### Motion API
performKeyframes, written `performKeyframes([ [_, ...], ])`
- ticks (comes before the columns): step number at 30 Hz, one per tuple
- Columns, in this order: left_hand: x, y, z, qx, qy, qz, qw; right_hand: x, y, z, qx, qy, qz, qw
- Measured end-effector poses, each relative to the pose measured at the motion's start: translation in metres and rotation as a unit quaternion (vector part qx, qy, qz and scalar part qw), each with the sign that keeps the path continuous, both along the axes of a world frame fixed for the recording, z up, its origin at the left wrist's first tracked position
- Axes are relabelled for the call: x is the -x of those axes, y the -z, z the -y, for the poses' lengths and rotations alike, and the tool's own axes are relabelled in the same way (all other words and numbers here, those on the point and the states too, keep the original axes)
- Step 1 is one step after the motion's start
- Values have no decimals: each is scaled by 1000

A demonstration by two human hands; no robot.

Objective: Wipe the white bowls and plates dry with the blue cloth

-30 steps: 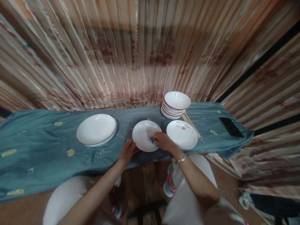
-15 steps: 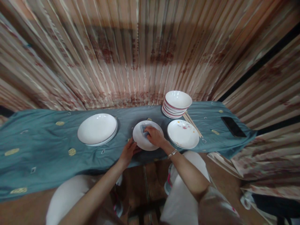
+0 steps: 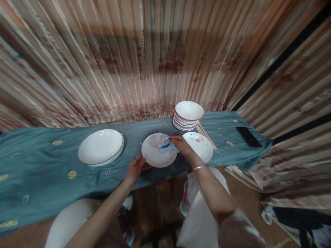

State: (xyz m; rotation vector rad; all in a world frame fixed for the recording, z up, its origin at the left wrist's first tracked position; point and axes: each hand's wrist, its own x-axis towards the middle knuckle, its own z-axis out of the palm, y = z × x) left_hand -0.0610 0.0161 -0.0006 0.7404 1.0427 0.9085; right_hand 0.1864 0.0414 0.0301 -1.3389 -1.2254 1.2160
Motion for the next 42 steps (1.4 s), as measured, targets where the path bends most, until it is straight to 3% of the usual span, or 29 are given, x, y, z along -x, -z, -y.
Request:
performKeyframes([
  [6,-14,-16,6,-10,24,30,999,-73,-19,15,-10,118,37,992],
  [12,-50,-24,13,-18,85,24,996,-119,-15,39,-15,118,260,958],
  [15,-74,-23,12,-11,98,26,995,-140,-18,54,10,141,384,912],
  [18,-98,-17,9,-15,109,37,993,-160,-24,69,63,219,509,830],
  [20,-111,-14,7,-26,114,44,992,-169,-25,76,90,234,550,797],
  [22,-122,-11,6,-37,120,47,991,-174,-24,81,97,198,544,810],
  [25,-136,-10,5,-46,136,42,989,-175,-17,83,79,144,475,865],
  [27,-143,-10,4,-47,145,35,988,-177,-13,82,66,135,441,885],
  [42,-163,-1,-11,-122,226,-93,962,-184,-10,85,114,141,527,830],
])
